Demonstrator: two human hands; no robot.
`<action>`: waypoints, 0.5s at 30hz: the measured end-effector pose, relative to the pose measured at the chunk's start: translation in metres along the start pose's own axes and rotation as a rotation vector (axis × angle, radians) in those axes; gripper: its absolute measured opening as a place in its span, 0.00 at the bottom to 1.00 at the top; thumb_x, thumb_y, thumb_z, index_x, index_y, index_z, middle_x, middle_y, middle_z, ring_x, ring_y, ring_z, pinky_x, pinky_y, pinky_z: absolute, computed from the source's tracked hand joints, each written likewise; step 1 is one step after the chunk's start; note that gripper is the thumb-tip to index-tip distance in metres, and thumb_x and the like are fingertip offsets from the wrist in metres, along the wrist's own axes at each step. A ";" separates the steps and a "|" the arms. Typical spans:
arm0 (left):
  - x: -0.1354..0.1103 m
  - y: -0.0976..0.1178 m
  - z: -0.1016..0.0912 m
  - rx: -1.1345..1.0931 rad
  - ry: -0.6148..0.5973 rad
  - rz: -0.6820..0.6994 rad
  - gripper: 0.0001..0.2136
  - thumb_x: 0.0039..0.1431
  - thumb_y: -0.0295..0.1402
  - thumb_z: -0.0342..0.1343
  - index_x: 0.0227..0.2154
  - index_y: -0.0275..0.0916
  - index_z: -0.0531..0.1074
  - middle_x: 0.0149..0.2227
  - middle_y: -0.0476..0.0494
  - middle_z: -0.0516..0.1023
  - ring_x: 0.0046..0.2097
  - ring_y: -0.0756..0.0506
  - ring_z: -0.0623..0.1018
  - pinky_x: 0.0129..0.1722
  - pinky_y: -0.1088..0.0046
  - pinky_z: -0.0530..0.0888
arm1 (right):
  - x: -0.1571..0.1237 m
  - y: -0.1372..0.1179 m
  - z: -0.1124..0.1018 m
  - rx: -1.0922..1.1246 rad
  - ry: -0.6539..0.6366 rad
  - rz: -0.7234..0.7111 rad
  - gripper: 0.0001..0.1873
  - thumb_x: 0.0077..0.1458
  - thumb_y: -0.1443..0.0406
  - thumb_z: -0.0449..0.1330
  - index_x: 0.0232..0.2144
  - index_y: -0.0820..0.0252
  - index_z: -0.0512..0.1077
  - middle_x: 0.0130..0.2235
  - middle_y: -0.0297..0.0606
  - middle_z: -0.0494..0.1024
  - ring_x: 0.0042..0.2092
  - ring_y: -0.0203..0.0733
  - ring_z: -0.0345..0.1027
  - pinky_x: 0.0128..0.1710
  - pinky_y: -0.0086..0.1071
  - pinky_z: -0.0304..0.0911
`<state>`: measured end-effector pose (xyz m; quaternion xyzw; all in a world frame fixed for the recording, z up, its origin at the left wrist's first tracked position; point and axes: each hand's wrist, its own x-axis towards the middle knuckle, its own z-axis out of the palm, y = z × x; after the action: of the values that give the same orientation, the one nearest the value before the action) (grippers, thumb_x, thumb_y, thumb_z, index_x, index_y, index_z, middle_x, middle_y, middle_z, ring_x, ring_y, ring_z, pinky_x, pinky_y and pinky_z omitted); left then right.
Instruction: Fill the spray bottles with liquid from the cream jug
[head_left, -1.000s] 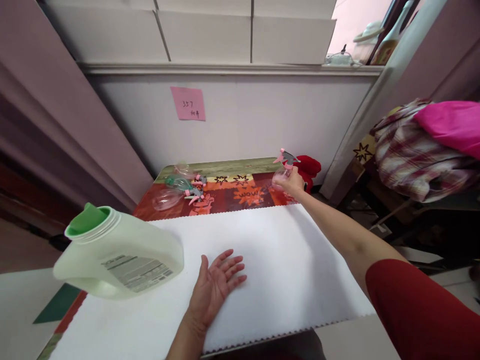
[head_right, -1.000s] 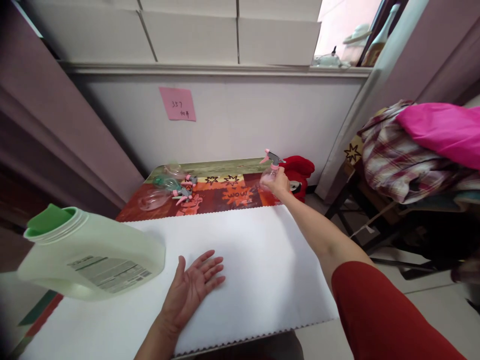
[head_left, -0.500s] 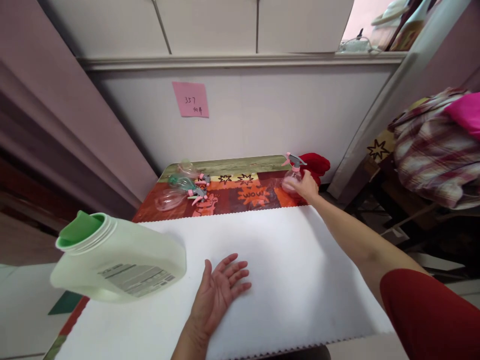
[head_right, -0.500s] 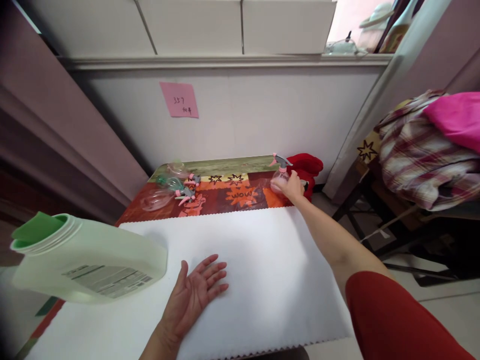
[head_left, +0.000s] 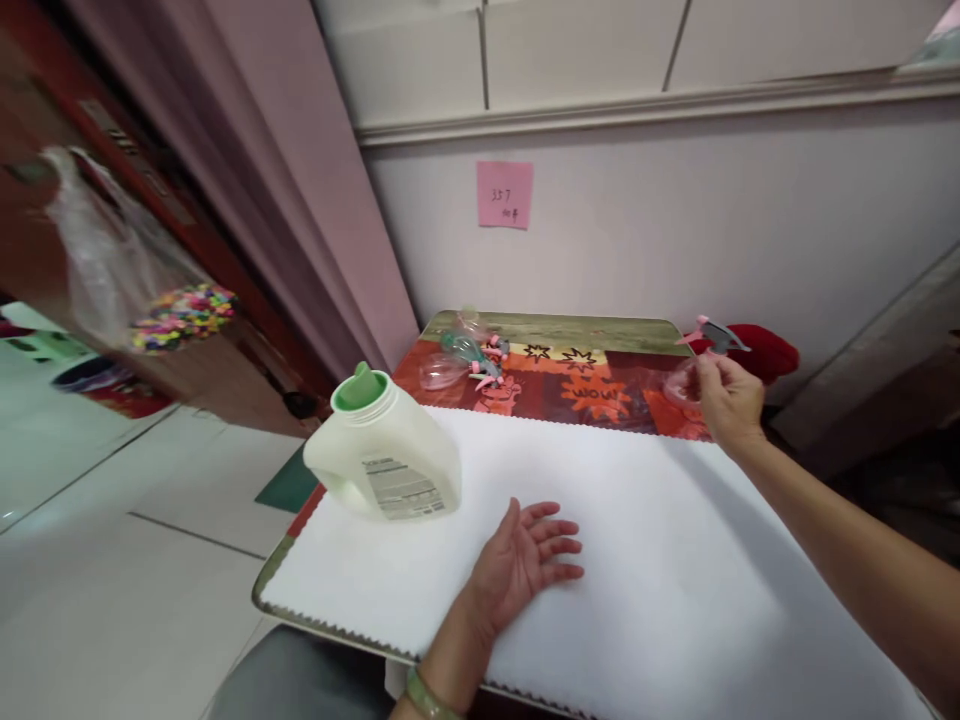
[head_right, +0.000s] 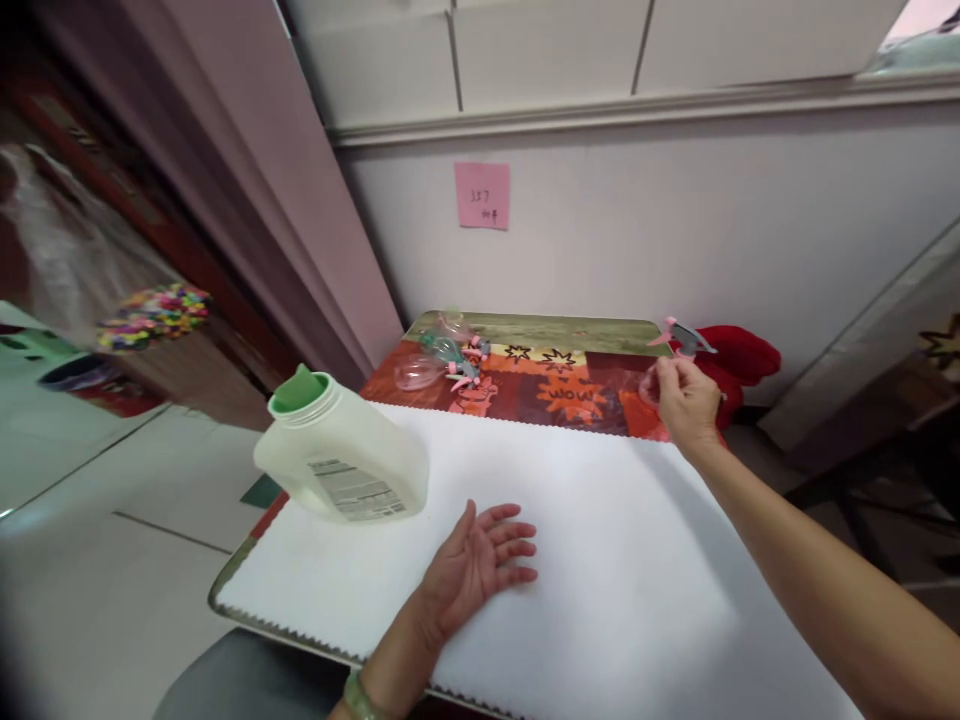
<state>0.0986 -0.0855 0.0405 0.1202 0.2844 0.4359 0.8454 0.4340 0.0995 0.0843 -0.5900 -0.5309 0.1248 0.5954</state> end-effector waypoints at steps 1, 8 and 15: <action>-0.001 -0.001 -0.001 -0.003 -0.001 0.007 0.26 0.69 0.52 0.46 0.50 0.31 0.72 0.46 0.28 0.79 0.44 0.37 0.81 0.46 0.52 0.76 | -0.004 -0.011 0.015 0.045 -0.038 0.002 0.24 0.60 0.42 0.55 0.29 0.54 0.72 0.26 0.37 0.76 0.25 0.43 0.72 0.28 0.37 0.72; -0.001 -0.005 -0.010 -0.023 -0.041 0.008 0.25 0.68 0.52 0.48 0.49 0.31 0.73 0.44 0.29 0.80 0.43 0.37 0.81 0.44 0.54 0.76 | -0.038 -0.077 0.129 -0.155 -0.467 -0.168 0.23 0.68 0.50 0.46 0.33 0.56 0.73 0.30 0.38 0.80 0.32 0.41 0.74 0.34 0.33 0.69; 0.002 -0.009 -0.015 -0.064 -0.076 0.009 0.25 0.67 0.52 0.50 0.47 0.33 0.74 0.43 0.29 0.80 0.43 0.36 0.81 0.45 0.52 0.74 | -0.050 -0.100 0.254 -0.424 -0.728 -0.356 0.16 0.63 0.56 0.57 0.50 0.53 0.76 0.54 0.42 0.78 0.55 0.50 0.70 0.54 0.39 0.64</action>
<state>0.0964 -0.0901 0.0236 0.1110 0.2377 0.4438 0.8569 0.1685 0.1782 0.0777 -0.5161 -0.8125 0.1083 0.2484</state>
